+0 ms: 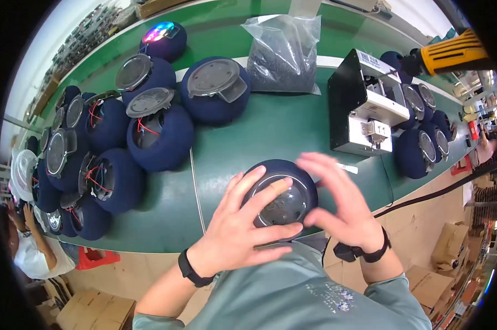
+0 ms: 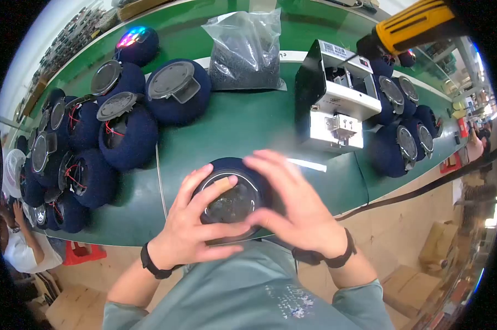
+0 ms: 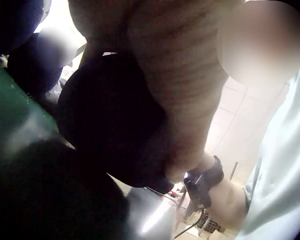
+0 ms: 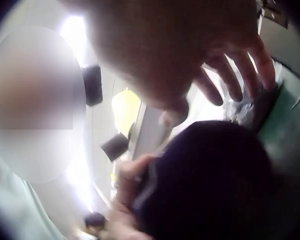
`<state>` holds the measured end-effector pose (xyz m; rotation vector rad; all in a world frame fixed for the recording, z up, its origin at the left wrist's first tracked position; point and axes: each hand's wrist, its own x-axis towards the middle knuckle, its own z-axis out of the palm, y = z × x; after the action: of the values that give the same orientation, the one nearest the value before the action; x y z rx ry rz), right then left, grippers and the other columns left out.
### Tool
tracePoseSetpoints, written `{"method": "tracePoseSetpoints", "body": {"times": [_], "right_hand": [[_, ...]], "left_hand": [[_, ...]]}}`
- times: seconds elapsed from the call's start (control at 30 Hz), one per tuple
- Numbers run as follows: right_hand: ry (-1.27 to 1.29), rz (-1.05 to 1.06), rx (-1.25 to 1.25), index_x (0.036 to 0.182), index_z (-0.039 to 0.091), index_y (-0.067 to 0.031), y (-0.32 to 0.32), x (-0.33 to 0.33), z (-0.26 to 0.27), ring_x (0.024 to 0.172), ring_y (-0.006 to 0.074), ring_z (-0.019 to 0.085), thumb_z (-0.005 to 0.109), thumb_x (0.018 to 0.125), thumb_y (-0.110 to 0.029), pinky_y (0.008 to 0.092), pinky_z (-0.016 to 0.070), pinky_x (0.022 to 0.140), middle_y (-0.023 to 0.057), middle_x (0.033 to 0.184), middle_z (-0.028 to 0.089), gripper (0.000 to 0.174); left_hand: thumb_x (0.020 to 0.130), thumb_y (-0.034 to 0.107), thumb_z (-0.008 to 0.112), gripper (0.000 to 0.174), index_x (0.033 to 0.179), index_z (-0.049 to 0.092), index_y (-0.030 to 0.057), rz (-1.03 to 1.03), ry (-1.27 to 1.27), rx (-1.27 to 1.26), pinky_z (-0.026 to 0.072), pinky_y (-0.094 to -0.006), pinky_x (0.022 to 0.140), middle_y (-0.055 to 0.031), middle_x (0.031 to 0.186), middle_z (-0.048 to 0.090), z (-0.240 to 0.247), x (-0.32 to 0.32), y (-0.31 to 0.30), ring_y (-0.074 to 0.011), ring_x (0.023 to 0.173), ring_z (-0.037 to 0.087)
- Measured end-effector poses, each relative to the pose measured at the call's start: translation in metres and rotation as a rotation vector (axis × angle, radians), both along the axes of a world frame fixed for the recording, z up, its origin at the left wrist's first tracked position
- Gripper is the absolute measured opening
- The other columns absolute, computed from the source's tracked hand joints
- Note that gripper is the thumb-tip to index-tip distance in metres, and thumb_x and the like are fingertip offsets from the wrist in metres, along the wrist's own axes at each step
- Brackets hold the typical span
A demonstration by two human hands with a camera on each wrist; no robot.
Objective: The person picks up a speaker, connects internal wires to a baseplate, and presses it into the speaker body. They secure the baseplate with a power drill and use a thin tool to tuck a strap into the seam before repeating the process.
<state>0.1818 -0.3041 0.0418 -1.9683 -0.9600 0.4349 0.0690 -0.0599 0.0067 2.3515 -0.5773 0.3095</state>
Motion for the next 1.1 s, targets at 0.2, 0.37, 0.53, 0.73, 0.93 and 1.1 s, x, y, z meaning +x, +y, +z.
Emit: {"method": "tracePoseSetpoints", "body": {"times": [0.2,0.37,0.53,0.73,0.93,1.1], "right_hand": [[0.126,0.149,-0.061,0.167,0.041,-0.0069,0.009,0.011,0.009,0.154,0.0445,0.043,0.094,0.083,-0.026,0.0490,0.0399,0.125,0.0239,0.167,0.040,0.101],[0.145,0.153,-0.156,0.166,0.042,-0.0069,0.013,0.014,0.016,0.152,0.0450,0.046,0.094,0.082,-0.024,0.0495,0.0434,0.123,0.0223,0.166,0.042,0.100],[0.047,0.105,-0.184,0.163,0.044,-0.0030,0.006,0.009,0.018,0.148,0.0397,0.052,0.095,0.081,-0.021,0.0458,0.0472,0.118,0.0227,0.163,0.046,0.098],[-0.729,-0.768,0.531,0.146,0.053,0.0085,-0.012,0.098,0.080,0.131,0.0281,0.063,0.055,0.113,-0.057,0.0425,0.0507,0.112,0.0239,0.143,0.063,0.074],[-0.009,0.159,0.804,0.133,0.058,0.0037,-0.028,0.141,0.125,0.086,0.0222,0.063,0.048,0.115,-0.023,0.0416,0.0544,0.088,0.0083,0.097,0.061,0.034],[-0.289,-0.287,0.887,0.142,0.054,0.0004,-0.040,0.087,0.086,0.055,0.0120,0.048,0.053,0.117,-0.027,0.0309,0.0459,0.055,-0.0011,0.073,0.046,0.037]], "left_hand": [[0.079,0.026,0.095,0.058,0.131,0.073,0.0108,0.108,0.192,-0.464,0.0345,-0.0559,0.127,-0.0315,0.169,0.036,-0.008,0.000,-0.008,-0.0484,0.160,0.033],[0.073,0.025,0.101,0.094,0.151,0.051,0.0102,0.149,0.247,-0.544,0.0358,-0.0542,0.127,-0.0361,0.169,0.031,-0.016,0.000,-0.006,-0.0469,0.161,0.032],[0.073,0.022,0.101,0.090,0.150,0.057,0.0111,0.157,0.267,-0.670,0.0386,-0.0560,0.124,-0.0323,0.169,0.034,-0.012,0.002,-0.011,-0.0468,0.157,0.038],[0.067,0.028,0.105,0.115,0.158,0.037,0.0079,0.177,0.230,-0.707,0.0406,-0.0520,0.127,-0.0336,0.166,0.037,-0.033,0.000,-0.011,-0.0419,0.157,0.041],[0.063,0.025,0.107,0.139,0.168,0.018,0.0050,0.166,0.253,-0.882,0.0487,-0.0507,0.122,-0.0320,0.165,0.039,-0.032,0.005,-0.019,-0.0388,0.147,0.054],[0.059,0.031,0.109,0.148,0.169,0.014,0.0033,0.206,0.331,-1.027,0.0487,-0.0497,0.122,-0.0318,0.165,0.039,-0.037,0.005,-0.022,-0.0378,0.147,0.054]]}}
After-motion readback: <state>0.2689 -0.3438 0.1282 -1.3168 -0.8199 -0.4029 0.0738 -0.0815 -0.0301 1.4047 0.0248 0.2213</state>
